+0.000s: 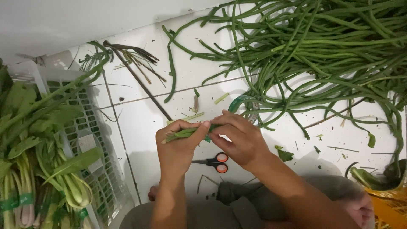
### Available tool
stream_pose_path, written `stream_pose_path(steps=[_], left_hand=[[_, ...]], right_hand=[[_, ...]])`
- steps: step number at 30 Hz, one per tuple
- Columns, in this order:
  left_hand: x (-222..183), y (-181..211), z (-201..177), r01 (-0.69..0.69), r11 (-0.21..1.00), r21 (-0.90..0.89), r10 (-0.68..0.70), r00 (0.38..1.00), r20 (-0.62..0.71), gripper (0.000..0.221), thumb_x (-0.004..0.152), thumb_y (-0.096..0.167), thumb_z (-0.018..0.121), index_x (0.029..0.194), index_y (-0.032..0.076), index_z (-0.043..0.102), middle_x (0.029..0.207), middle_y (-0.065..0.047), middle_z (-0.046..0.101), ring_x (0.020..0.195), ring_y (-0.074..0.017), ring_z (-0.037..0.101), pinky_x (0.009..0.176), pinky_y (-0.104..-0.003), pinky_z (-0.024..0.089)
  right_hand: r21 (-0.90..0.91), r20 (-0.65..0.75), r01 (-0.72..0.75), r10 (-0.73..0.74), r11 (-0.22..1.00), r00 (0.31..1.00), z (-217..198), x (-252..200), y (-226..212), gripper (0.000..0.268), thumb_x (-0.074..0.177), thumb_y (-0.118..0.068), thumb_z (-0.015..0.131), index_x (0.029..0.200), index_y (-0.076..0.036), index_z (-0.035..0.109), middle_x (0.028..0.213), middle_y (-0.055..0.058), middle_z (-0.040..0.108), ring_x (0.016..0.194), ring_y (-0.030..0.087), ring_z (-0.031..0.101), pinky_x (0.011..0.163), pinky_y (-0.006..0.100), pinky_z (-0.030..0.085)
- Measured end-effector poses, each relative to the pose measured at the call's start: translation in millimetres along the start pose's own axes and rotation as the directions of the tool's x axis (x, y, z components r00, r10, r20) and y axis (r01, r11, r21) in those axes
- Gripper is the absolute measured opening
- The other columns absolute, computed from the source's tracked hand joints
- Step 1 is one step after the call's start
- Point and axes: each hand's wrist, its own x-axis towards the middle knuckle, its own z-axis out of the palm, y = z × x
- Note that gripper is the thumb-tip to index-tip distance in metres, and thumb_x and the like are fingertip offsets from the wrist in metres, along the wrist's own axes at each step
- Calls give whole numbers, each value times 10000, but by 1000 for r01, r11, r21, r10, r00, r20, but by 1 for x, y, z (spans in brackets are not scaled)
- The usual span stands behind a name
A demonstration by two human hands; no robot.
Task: The person is organizing long beans into small bundles and securing them with green adhesive tape.
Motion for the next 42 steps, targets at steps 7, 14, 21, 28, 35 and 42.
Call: stream_pose_path(steps=[7,14,21,28,35,42], left_hand=[[-1,3,1,57,997,42,-59,998,30,202,797,77,822,652,-19,721,470,-142,622,454,-94,481,399,-227,369],[2,0,1,94,995,14,-94,995,22,257,813,70,794,603,3,663,486,-156,637,428,-131,528,396,-239,367],[-2,10,0,17,999,-49,-15,999,41,309,862,88,785,615,28,609,506,-146,632,486,-127,538,473,-242,383],[2,-2,-21,-137,985,-106,134,990,-34,156,869,73,803,785,3,692,547,-112,646,575,-79,509,562,-260,439],[12,-5,-40,-325,933,-158,315,945,-84,182,918,195,786,828,96,663,643,-54,629,663,-131,560,692,-289,469],[22,-16,-70,-263,653,-710,281,955,-95,264,965,529,605,1044,279,579,1010,48,537,1137,-203,619,977,-421,539]], right_hand=[[-57,-10,-11,11,998,1000,4,-6,3,236,807,-25,860,1004,-72,739,913,94,755,832,246,759,827,409,641],[-120,63,54,-46,991,997,4,-4,-4,170,941,-115,734,1102,-60,727,949,72,730,838,246,715,792,385,611],[57,213,-78,64,995,975,1,-7,3,171,926,-88,744,1082,-43,690,947,108,727,870,327,717,799,442,591],[19,483,-264,223,964,847,-33,12,12,210,895,-116,782,1091,-72,719,907,134,777,852,353,744,825,457,554],[-366,692,-563,621,741,368,-62,39,16,171,859,-199,732,979,-84,771,851,189,786,853,441,744,785,512,560],[-529,556,-605,782,595,283,-85,48,23,225,889,-206,709,725,-56,739,559,137,678,560,322,677,654,403,547]])
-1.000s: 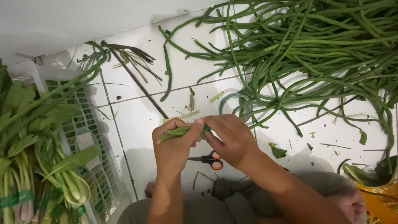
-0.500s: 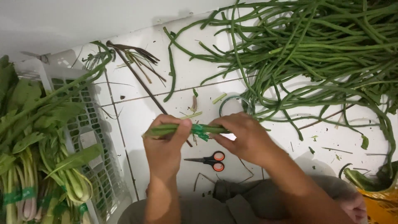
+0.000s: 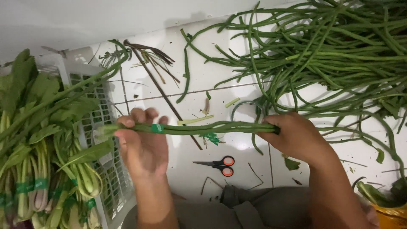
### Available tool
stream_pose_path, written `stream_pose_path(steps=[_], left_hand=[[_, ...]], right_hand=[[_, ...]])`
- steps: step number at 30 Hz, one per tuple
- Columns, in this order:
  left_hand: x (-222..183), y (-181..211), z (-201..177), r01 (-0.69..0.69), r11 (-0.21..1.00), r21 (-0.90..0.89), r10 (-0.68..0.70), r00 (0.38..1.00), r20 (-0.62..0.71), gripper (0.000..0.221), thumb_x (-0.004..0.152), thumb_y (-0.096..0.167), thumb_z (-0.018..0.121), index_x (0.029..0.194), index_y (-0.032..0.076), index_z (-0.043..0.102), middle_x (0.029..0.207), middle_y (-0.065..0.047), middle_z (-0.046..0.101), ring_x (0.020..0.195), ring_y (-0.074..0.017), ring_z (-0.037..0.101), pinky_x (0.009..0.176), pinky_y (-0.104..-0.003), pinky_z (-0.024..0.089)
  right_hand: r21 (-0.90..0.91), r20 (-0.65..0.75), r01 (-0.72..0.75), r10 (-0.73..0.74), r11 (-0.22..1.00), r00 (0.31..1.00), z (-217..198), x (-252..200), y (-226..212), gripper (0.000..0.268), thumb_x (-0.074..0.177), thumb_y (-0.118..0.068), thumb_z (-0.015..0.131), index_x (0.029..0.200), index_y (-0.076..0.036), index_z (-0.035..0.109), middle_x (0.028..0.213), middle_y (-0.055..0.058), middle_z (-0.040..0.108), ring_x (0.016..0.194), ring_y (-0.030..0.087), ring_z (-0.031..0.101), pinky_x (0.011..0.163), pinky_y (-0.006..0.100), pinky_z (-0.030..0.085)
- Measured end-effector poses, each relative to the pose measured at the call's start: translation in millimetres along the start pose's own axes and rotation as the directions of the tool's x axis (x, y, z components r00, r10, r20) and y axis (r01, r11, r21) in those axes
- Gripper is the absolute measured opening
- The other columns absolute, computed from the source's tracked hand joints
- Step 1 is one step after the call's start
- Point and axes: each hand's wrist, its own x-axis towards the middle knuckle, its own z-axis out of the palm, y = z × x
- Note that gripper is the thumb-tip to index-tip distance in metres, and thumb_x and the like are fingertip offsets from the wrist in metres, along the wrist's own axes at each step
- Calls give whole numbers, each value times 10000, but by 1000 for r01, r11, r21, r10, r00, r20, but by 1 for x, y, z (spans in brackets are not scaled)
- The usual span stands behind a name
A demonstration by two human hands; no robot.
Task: The person is organizing long beans into small bundles and securing them with green adhesive tape.
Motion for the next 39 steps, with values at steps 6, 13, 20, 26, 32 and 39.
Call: stream_pose_path(steps=[6,13,20,26,32,39], left_hand=[[-2,-9,22,134,990,-45,-125,978,164,314,983,488,606,1262,346,638,1177,-3,707,1214,-247,671,1038,-463,557],[-5,-15,7,142,985,-95,-129,983,132,324,1053,398,477,1227,134,550,1006,-117,745,1059,-301,743,1045,-547,567],[-5,6,11,56,985,-161,-13,966,258,160,1102,243,559,1157,94,582,1054,-138,717,1238,-367,612,1081,-471,485],[-20,55,32,-81,842,534,32,994,100,283,1058,346,534,1024,83,632,966,-11,521,878,-137,450,822,-274,382],[-74,137,28,92,814,574,-41,994,-100,107,913,120,711,947,27,752,692,-17,618,596,-100,500,550,-214,388],[-179,220,-121,35,827,562,-117,987,111,75,817,57,773,800,-16,782,663,-77,716,511,-150,575,450,-277,449]], right_hand=[[72,-94,105,-98,992,991,10,0,1,278,855,-140,727,601,-52,655,442,87,593,428,215,540,504,340,474],[25,-86,123,-121,992,989,13,3,5,186,884,-183,750,729,-83,732,579,104,668,543,223,642,533,353,520],[-140,-177,111,-135,984,975,15,13,28,192,781,-210,801,963,-152,791,843,1,811,690,242,701,712,366,539],[-391,-233,13,-113,920,966,22,27,69,324,841,-412,716,1065,-184,769,897,49,773,945,303,686,1005,420,425],[-448,-339,-113,-51,887,940,27,29,90,383,870,-528,661,1022,-193,767,861,14,784,926,298,700,947,448,395],[-194,-403,-128,40,973,915,57,-4,68,325,944,-307,683,1166,-85,771,1033,133,777,884,346,707,755,448,558]])
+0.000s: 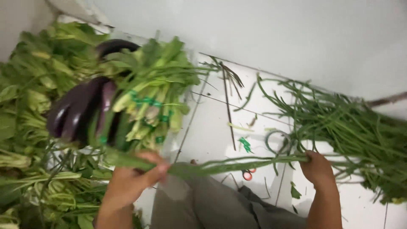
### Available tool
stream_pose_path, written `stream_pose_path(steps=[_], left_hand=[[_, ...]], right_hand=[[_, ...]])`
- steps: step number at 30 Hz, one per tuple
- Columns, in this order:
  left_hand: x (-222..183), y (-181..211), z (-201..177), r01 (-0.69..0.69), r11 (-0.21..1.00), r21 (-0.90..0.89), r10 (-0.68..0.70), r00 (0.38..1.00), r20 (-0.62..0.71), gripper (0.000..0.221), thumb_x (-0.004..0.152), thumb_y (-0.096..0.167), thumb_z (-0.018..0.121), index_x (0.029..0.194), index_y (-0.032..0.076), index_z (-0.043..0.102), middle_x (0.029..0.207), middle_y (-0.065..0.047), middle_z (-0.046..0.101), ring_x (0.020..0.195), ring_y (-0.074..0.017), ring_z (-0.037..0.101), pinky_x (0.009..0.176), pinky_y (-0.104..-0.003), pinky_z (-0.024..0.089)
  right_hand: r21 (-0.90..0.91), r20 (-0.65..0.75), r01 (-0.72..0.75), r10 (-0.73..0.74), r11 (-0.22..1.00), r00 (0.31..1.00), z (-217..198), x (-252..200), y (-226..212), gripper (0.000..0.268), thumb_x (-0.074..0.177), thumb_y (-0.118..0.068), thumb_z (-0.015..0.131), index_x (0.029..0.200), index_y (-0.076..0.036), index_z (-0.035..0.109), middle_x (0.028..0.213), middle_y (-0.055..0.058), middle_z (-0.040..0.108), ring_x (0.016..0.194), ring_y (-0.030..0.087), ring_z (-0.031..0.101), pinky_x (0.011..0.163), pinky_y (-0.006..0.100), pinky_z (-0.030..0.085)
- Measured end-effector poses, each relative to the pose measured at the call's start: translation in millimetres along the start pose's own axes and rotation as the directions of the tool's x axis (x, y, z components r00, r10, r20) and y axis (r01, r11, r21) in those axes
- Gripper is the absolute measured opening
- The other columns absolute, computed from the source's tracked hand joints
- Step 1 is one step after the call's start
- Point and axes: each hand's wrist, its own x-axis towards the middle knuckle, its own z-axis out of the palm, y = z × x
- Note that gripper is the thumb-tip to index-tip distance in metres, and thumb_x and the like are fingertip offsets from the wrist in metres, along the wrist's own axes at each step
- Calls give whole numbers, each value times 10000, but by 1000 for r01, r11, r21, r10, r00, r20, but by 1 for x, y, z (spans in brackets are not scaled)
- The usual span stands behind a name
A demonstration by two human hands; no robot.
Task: The person is organizing long beans into small bundles and securing them with green adhesive tape.
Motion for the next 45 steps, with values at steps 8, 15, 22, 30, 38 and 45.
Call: stream_pose_path(steps=[8,15,22,30,38,45], left_hand=[[-124,-100,-106,-395,759,-517,152,880,-449,161,921,59,752,1032,-55,731,923,-224,704,628,-255,707,427,-271,474],[-135,-196,-122,-553,504,-664,-136,708,-693,204,963,175,711,1131,82,642,840,-166,670,815,-269,681,489,-241,445],[-80,-160,-105,-377,640,-670,-374,609,-700,462,916,219,719,1288,-22,588,876,-92,678,781,-160,699,482,-195,436],[-57,-212,-101,-459,316,-830,-431,710,-557,361,985,369,659,1282,174,597,944,7,687,806,-75,644,526,-170,436],[-71,-195,-59,-382,402,-832,-499,670,-549,200,1067,355,577,1007,175,511,943,-20,595,684,-100,534,517,-228,415],[-70,-189,48,102,994,-49,-106,683,-723,191,1009,135,621,1115,27,504,998,-101,544,928,-188,512,899,-326,422]], right_hand=[[-175,-591,641,-600,747,539,-121,-59,-205,308,1175,-159,812,1008,76,705,1018,207,627,852,329,568,746,440,484],[-478,-613,877,-700,-40,-366,-171,-69,-459,265,1032,184,919,1047,123,661,1169,244,637,982,372,582,867,464,511],[-673,-283,722,-958,159,-53,-93,-82,-501,809,820,-145,826,1586,-194,569,1723,98,175,1547,354,157,1000,506,559],[69,-447,839,-735,540,510,54,-15,-217,488,844,-34,753,1311,4,617,1363,212,565,1143,336,581,901,415,522],[266,-338,512,-419,817,843,72,-19,-17,236,876,-37,720,1112,-27,730,1039,104,744,848,217,691,729,325,561],[198,-104,233,-216,952,971,36,18,-10,182,893,-258,714,1049,-175,758,885,11,728,803,210,668,738,356,533]])
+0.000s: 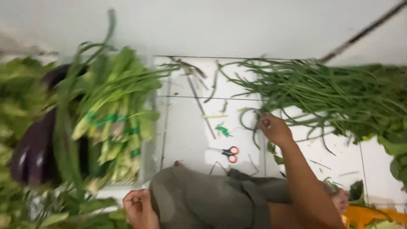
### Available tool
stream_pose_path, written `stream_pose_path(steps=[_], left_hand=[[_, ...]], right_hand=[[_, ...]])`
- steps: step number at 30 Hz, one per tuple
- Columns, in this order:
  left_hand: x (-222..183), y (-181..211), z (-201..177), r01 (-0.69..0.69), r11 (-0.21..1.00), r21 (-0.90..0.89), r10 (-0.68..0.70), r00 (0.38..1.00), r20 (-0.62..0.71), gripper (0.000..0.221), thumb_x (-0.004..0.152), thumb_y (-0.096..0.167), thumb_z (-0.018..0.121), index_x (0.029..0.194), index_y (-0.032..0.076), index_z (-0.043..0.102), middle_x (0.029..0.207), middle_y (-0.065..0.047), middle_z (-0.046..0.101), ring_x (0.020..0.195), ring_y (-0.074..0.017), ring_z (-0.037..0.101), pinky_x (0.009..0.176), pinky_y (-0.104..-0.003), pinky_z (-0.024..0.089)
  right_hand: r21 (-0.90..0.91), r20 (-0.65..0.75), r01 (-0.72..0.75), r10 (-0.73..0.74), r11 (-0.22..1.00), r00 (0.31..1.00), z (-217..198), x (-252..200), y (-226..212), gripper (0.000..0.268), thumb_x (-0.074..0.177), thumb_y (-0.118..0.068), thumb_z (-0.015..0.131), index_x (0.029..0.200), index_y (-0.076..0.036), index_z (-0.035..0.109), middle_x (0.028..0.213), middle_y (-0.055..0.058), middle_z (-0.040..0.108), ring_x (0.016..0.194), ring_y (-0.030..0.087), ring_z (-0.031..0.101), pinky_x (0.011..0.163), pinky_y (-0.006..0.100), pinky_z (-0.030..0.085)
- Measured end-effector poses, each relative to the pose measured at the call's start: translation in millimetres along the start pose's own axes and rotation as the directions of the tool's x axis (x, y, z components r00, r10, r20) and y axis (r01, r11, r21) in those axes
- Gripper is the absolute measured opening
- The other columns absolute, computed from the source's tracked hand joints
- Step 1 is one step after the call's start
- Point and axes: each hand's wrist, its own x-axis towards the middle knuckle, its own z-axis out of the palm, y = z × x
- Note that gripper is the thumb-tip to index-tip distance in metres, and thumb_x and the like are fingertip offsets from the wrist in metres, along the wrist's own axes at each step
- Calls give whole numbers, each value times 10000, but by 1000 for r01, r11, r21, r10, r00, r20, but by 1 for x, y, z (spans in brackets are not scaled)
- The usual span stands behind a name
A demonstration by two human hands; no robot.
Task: The person is organizing long beans into small bundles and securing them with green adhesive tape.
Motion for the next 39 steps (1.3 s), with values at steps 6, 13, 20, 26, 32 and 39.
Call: stream_pose_path(steps=[6,13,20,26,32,39], left_hand=[[-13,28,114,-257,866,-429,389,885,256,195,934,-47,615,1088,34,526,1033,-142,614,849,-207,590,818,-426,597],[-24,115,318,19,997,78,-65,766,639,219,943,55,612,1159,28,582,1045,-94,665,970,-176,605,857,-302,489],[-12,42,386,-95,910,403,-253,642,724,128,992,185,645,1101,119,654,979,-63,694,949,-180,625,851,-334,471],[7,51,386,173,921,348,-385,520,762,351,1027,293,561,1243,26,631,1068,-174,709,998,-254,644,805,-340,491],[22,52,378,390,907,159,-338,448,828,672,1029,558,359,1433,27,437,1210,-182,635,1119,-276,616,904,-386,497],[27,67,375,533,842,86,-397,503,768,473,1094,553,258,1016,149,492,597,47,292,528,-139,382,585,-318,422]], right_hand=[[102,-155,-69,84,992,984,-16,19,15,235,868,-276,732,1013,-93,701,999,61,686,912,257,661,797,379,529],[118,21,-250,250,961,968,-43,43,-6,457,869,-426,739,1221,-157,627,1105,59,699,1001,289,680,872,436,523],[208,197,-235,194,950,961,-67,54,-14,423,1003,-373,601,1203,-9,678,1124,208,693,1108,404,688,889,502,584],[310,157,-104,57,945,986,-84,36,-58,286,1020,-230,549,1153,-17,686,1017,248,729,1004,463,712,822,522,577],[335,483,22,-192,942,854,-65,16,-74,206,1010,-161,572,1082,-62,738,952,177,741,889,344,718,753,419,588],[477,176,-26,-67,878,982,-32,24,-49,274,955,-80,668,1224,-28,669,1025,213,680,979,385,697,810,463,603]])
